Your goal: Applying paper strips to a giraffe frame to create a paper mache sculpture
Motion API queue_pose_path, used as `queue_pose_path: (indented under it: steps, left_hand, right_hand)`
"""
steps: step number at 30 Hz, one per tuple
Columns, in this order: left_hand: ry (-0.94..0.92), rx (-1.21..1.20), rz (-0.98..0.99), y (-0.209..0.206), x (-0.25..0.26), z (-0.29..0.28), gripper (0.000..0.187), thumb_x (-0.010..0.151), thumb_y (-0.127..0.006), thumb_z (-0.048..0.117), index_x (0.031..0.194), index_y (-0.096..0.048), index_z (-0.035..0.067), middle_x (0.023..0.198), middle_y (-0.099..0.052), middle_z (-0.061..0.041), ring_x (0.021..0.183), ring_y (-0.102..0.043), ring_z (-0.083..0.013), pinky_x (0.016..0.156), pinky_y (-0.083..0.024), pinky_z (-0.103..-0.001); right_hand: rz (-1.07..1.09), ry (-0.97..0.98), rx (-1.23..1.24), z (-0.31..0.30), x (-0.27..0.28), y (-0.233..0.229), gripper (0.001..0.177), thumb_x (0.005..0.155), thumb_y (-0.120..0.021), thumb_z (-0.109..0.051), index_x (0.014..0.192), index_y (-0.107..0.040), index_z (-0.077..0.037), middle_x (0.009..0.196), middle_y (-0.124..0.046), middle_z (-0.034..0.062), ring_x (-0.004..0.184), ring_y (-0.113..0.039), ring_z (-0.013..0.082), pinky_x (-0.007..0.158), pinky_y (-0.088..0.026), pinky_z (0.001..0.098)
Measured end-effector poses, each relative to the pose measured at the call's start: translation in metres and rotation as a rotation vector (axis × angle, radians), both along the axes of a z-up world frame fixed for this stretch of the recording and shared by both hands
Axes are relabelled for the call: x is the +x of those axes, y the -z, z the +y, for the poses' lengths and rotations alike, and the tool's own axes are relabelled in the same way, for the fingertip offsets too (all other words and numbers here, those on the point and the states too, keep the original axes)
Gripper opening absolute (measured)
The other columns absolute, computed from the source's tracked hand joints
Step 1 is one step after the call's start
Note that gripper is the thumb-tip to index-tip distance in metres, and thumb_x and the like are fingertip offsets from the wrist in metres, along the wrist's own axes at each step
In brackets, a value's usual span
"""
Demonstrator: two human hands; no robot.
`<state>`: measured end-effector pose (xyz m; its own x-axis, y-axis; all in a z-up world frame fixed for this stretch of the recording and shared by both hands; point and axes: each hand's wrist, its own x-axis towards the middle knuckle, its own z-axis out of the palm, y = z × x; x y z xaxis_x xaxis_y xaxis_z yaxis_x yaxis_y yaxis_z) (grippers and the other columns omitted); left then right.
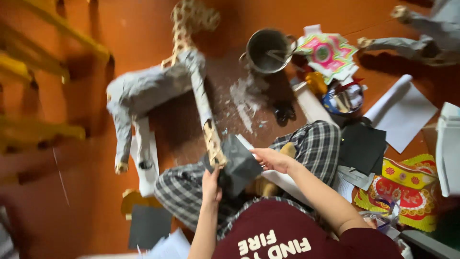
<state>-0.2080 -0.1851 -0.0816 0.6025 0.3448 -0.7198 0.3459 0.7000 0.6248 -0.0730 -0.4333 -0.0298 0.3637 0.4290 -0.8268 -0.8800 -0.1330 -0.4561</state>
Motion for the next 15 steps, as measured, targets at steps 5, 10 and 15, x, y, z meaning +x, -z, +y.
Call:
queue_pose_path:
  steps: [5,10,15]
  left_hand:
    - [-0.140,0.046,-0.035,-0.029,-0.005,0.009,0.038,0.105,-0.060,0.017,0.141,-0.057,0.004,0.118,-0.070,-0.026,0.103,-0.072,-0.0351,0.087,-0.060,-0.056]
    - [-0.256,-0.155,-0.121,-0.050,-0.018,0.022,0.041,0.102,-0.067,0.027,0.137,-0.061,0.007,0.121,-0.070,-0.026,0.109,-0.070,-0.0378,0.092,-0.056,-0.060]
    - [-0.174,-0.483,-0.030,-0.049,-0.021,0.020,0.041,0.099,-0.070,0.030,0.125,-0.068,-0.001,0.120,-0.070,-0.025,0.111,-0.070,-0.0403,0.094,-0.055,-0.062]
  right_hand:
    - [-0.341,-0.015,0.109,0.039,-0.029,0.039,0.040,0.088,-0.078,-0.008,0.127,-0.070,-0.005,0.087,-0.077,0.0117,0.060,-0.071,0.0170,0.043,-0.059,0.0276]
    - [-0.382,-0.053,0.141,0.063,-0.018,-0.009,0.047,0.087,-0.073,0.004,0.132,-0.064,-0.004,0.077,-0.072,0.0171,0.043,-0.066,0.0162,0.030,-0.054,0.0220]
    - [-0.571,-0.183,0.103,0.054,-0.004,-0.020,0.052,0.084,-0.078,0.002,0.133,-0.067,-0.010,0.092,-0.072,0.0114,0.061,-0.064,0.0112,0.037,-0.055,0.0225]
